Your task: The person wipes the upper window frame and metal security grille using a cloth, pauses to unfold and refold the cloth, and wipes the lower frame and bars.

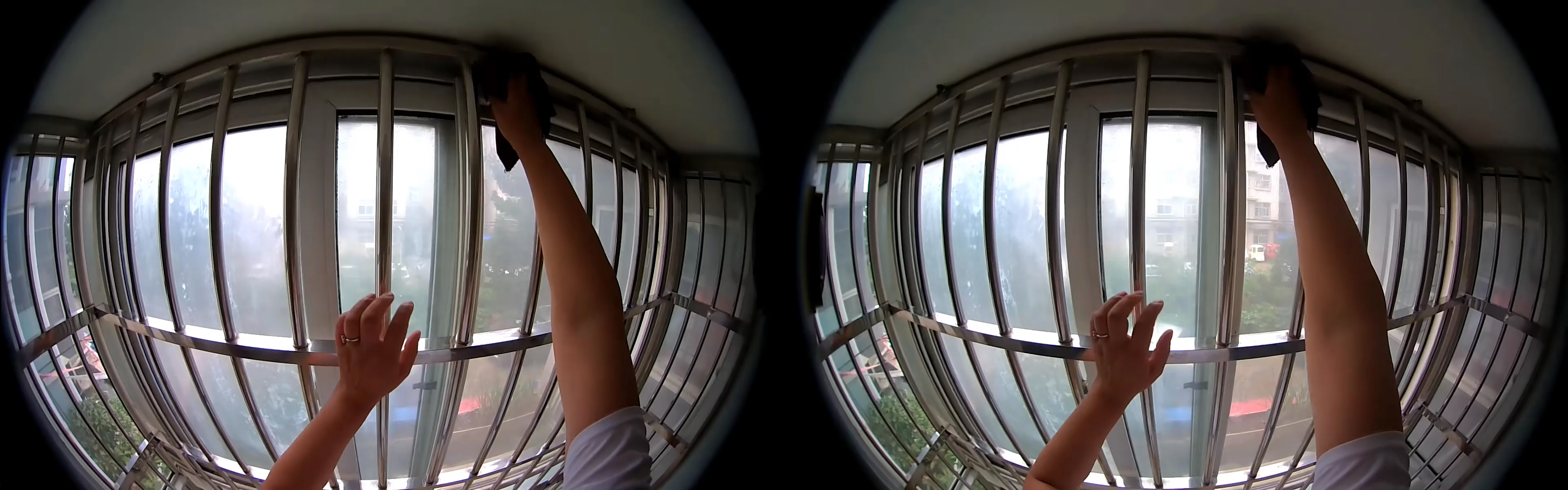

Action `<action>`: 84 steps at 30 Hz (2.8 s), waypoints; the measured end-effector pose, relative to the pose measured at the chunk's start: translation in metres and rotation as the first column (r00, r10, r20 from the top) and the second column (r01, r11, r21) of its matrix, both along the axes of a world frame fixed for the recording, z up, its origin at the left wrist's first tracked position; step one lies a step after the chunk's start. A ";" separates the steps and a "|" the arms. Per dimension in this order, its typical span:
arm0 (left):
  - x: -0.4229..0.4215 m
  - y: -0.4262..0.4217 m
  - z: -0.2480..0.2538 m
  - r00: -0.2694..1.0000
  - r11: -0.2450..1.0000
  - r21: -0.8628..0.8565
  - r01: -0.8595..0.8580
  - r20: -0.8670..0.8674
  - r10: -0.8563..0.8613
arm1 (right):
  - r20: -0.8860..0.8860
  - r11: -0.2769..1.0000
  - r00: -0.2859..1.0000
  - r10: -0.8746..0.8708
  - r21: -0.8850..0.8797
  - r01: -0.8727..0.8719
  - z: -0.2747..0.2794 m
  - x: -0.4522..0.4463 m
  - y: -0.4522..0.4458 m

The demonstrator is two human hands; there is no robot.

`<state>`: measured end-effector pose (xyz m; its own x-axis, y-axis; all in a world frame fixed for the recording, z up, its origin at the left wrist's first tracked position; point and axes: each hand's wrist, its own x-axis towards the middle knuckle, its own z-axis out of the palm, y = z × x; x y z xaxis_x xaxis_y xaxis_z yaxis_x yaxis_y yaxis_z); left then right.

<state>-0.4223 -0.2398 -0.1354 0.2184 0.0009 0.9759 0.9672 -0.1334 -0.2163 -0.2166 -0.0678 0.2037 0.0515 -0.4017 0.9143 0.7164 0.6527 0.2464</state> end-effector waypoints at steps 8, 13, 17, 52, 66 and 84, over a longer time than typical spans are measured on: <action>-0.012 -0.002 0.014 0.947 0.829 -0.553 0.084 0.304 0.107 | -0.002 0.988 0.989 0.148 0.046 -0.148 -0.029 -0.025 -0.063; -0.014 0.006 0.001 0.959 0.888 -0.457 0.055 0.272 0.081 | 0.095 0.989 0.995 -0.007 -0.148 0.021 -0.034 -0.104 -0.083; -0.015 0.008 -0.002 0.964 0.917 -0.390 0.082 0.265 0.026 | 0.062 0.977 0.998 0.012 -0.213 0.001 -0.021 -0.141 -0.101; -0.012 0.010 -0.008 0.966 0.961 -0.269 0.070 0.260 0.002 | 0.176 0.977 0.967 -0.184 -0.072 0.199 -0.018 -0.206 -0.113; -0.013 0.011 -0.012 0.970 0.967 -0.254 0.032 0.239 0.031 | 0.300 0.989 0.948 -0.104 -0.072 0.131 -0.038 -0.176 -0.107; -0.012 0.012 -0.010 0.971 0.980 -0.194 0.043 0.238 0.004 | -0.227 0.830 0.885 0.405 -0.315 -0.461 0.010 -0.132 -0.053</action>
